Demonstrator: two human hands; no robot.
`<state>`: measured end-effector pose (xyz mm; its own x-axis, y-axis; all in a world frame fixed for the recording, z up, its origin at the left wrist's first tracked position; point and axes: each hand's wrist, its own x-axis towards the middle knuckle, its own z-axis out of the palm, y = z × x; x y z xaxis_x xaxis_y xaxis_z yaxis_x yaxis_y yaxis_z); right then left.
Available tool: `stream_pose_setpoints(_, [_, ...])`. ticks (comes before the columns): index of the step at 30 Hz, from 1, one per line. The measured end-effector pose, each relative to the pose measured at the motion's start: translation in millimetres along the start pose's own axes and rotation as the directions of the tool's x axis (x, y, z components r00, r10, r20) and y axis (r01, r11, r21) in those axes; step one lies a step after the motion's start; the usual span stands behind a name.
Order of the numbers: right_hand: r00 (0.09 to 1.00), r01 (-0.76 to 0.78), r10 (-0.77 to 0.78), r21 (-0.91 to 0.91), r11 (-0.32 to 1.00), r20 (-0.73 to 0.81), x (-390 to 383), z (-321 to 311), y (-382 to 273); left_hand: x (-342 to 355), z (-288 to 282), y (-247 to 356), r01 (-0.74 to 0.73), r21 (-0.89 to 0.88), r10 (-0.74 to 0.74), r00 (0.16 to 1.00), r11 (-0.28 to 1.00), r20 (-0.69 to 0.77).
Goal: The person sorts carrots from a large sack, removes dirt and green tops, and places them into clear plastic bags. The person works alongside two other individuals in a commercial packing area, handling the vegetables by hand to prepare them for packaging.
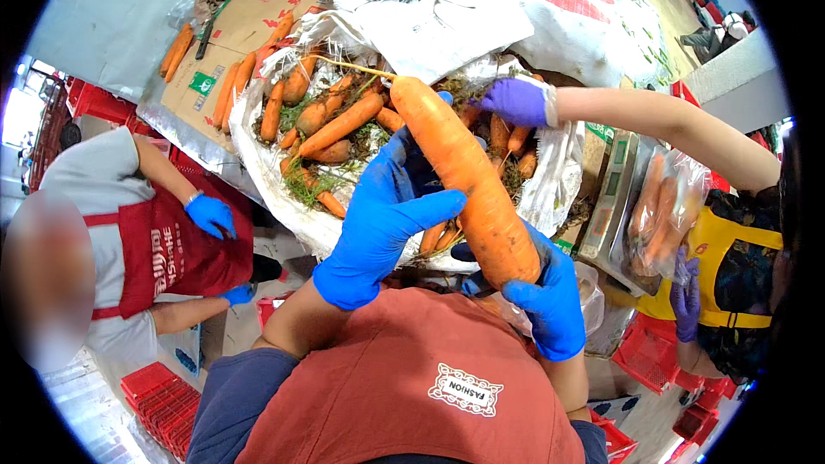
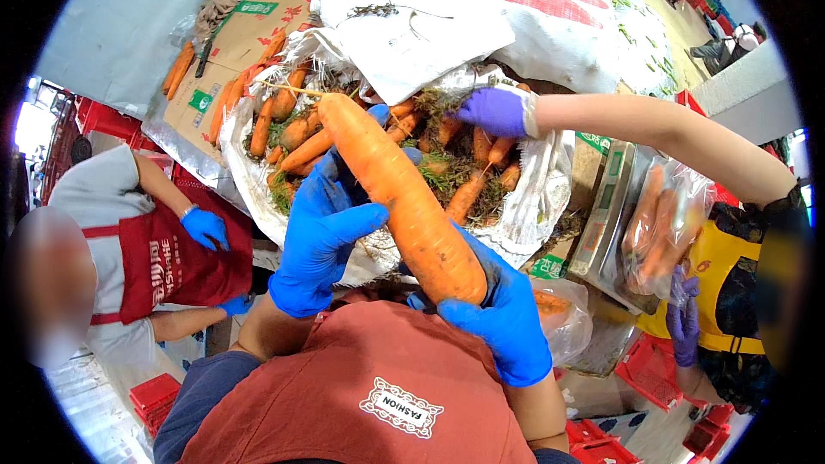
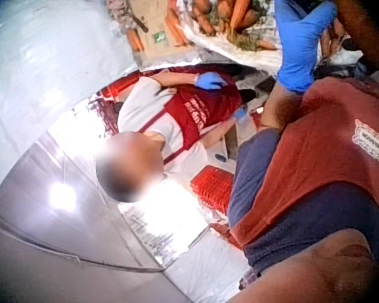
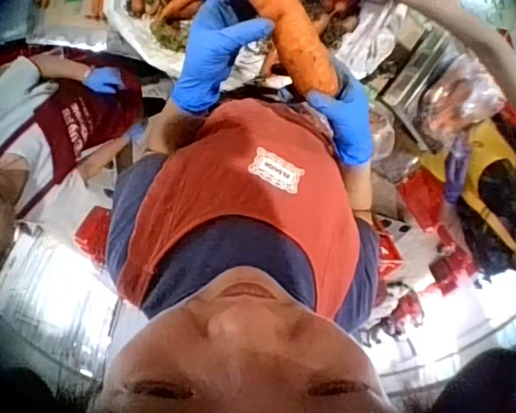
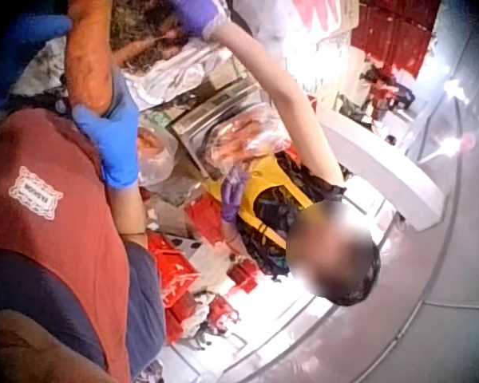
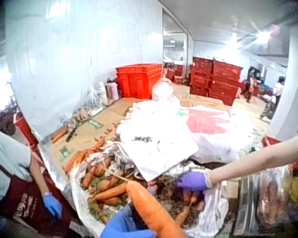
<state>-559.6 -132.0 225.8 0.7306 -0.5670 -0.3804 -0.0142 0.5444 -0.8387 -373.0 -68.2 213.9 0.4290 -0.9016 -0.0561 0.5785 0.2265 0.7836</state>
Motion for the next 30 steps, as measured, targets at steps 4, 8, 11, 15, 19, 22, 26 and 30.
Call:
stream_pose_setpoints(4, [0.999,0.055,-0.054,-0.11,0.992,0.008,-2.1,-2.8,2.6,-4.4,1.3,-0.6,0.015,-0.022,-0.015,1.0,1.0,-0.001])
stream_pose_setpoints(8, [0.991,0.132,-0.136,-0.228,0.965,-0.003,-5.8,3.9,2.8,-8.1,1.7,-1.5,0.021,0.028,-0.02,1.0,0.999,-0.02])
stream_pose_setpoints(11, [1.0,0.008,-0.008,-0.04,0.999,-0.013,-11.8,6.3,1.0,-7.8,-2.8,0.7,-0.018,0.031,0.018,1.0,0.999,-0.022])
stream_pose_setpoints(15, [0.985,-0.059,0.039,0.113,0.992,0.166,-17.6,-4.4,2.2,-2.1,-19.1,11.6,-0.088,-0.127,0.092,0.996,0.988,0.021])
stream_pose_setpoints(19, [0.95,-0.226,0.119,0.373,0.9,0.29,-10.8,-22.4,8.9,-2.7,-35.0,20.3,-0.145,-0.022,0.146,0.988,0.989,0.043])
stream_pose_setpoints(22, [0.933,-0.309,0.054,0.713,0.629,0.356,-3.8,-31.1,8.7,-10.6,-41.1,22.9,-0.141,0.0,0.141,0.989,0.99,0.04])
stream_pose_setpoints(26, [0.977,-0.211,0.18,0.667,0.715,0.116,-5.3,-33.2,1.5,-17.9,-45.0,22.3,-0.126,0.095,0.123,0.992,0.987,0.036])
stream_pose_setpoints(30, [0.965,-0.247,0.116,0.654,0.715,0.237,-18.5,-35.8,-1.0,-21.6,-45.2,16.1,-0.11,0.12,0.114,0.993,0.987,-0.025])
